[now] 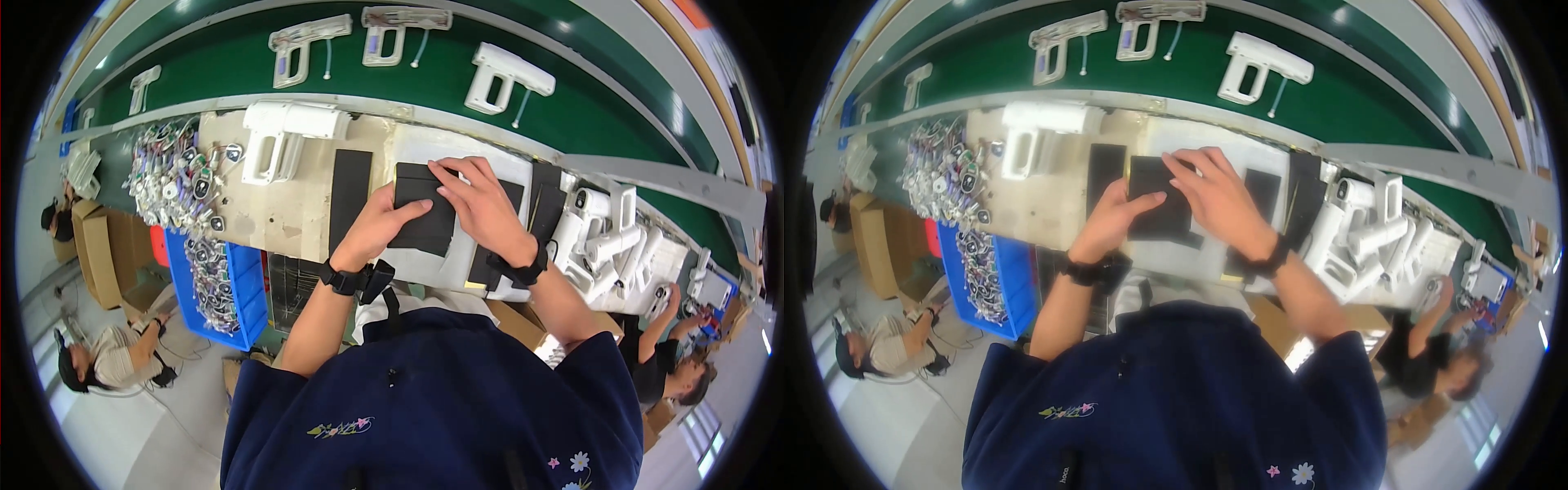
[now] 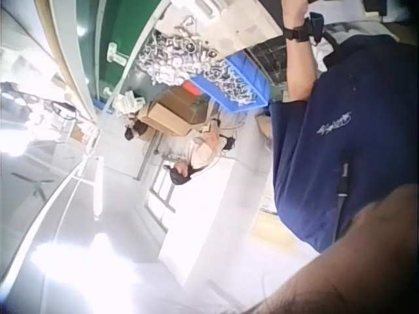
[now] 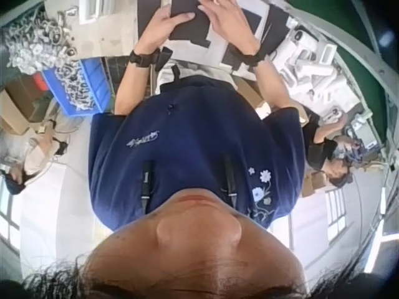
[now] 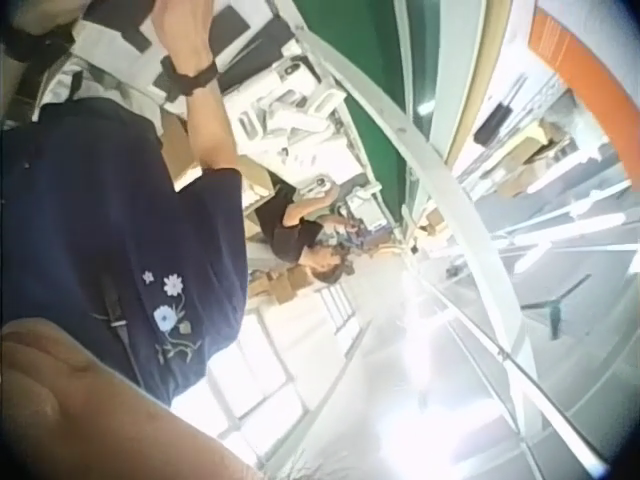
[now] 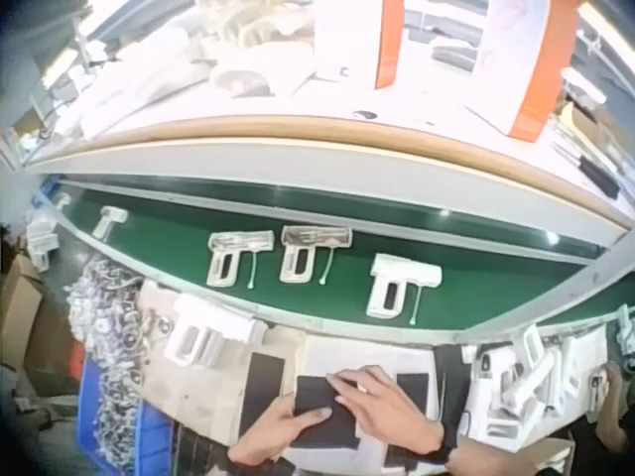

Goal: Assemble small plastic components and adhesive strips onto electronic device housings on a factory assembly line.

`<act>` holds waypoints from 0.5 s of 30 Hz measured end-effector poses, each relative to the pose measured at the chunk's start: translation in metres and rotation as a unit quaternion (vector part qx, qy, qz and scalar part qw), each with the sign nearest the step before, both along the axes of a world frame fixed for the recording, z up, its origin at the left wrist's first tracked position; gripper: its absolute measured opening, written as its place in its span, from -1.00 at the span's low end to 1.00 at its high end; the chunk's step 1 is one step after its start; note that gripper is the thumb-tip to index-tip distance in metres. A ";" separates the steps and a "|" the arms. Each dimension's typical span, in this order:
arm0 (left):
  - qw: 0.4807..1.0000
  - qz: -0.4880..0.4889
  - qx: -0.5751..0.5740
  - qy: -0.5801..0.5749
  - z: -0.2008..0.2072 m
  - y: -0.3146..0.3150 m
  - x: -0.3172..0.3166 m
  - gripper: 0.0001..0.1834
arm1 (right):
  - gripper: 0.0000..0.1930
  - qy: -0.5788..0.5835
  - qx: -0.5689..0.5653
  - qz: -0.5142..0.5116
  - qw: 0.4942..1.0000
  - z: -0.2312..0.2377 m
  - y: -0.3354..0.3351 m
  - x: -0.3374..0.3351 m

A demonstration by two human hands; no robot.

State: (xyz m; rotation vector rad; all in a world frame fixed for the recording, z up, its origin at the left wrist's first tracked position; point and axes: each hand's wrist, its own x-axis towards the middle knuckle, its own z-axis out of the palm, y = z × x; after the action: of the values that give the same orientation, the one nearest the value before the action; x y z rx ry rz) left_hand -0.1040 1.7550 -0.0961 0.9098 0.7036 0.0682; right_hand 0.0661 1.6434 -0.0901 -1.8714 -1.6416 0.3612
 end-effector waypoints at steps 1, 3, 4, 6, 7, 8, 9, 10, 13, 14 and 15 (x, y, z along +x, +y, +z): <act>1.000 0.020 0.017 0.009 0.002 0.000 -0.003 -0.68 | -0.61 0.083 -0.037 0.037 0.995 -0.004 0.010 0.006; 0.998 0.007 0.054 0.015 0.009 0.005 -0.009 -0.68 | -0.73 0.208 -0.082 0.099 0.970 -0.005 0.029 0.016; 0.996 -0.017 0.089 0.014 0.013 0.008 -0.009 -0.68 | -0.73 0.209 -0.081 0.104 0.969 -0.006 0.039 0.027; 0.993 -0.042 0.106 0.030 0.014 0.012 -0.013 -0.68 | -0.73 0.410 -0.267 0.164 0.856 -0.009 0.057 0.048; 0.992 -0.050 0.116 0.009 0.009 0.009 -0.015 -0.67 | -0.74 0.389 -0.290 0.202 0.851 -0.006 0.066 0.053; 0.990 -0.059 0.124 -0.016 0.004 0.009 -0.013 -0.67 | -0.74 0.383 -0.289 0.206 0.853 -0.009 0.071 0.057; 0.991 -0.073 0.109 -0.007 0.003 0.013 -0.013 -0.65 | -0.75 0.370 -0.277 0.239 0.854 -0.014 0.074 0.059; 0.991 -0.069 0.113 -0.011 0.001 0.017 -0.012 -0.65 | -0.76 0.355 -0.266 0.271 0.854 -0.020 0.077 0.060; 0.998 -0.030 0.053 -0.018 -0.007 0.019 -0.015 -0.65 | -0.75 0.357 -0.296 0.278 0.841 -0.035 0.087 0.059; 0.998 -0.025 0.052 -0.022 -0.011 0.020 -0.016 -0.65 | -0.73 0.370 -0.325 0.279 0.824 -0.041 0.092 0.061; 1.000 -0.001 0.014 -0.013 -0.016 0.020 -0.015 -0.64 | -0.70 0.378 -0.339 0.276 0.816 -0.056 0.097 0.069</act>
State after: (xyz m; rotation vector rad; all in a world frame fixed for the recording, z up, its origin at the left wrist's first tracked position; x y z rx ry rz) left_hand -0.1194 1.7747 -0.1126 0.9340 0.6779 0.0880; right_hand 0.1348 1.7407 -0.1459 -1.2780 -1.5020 1.8774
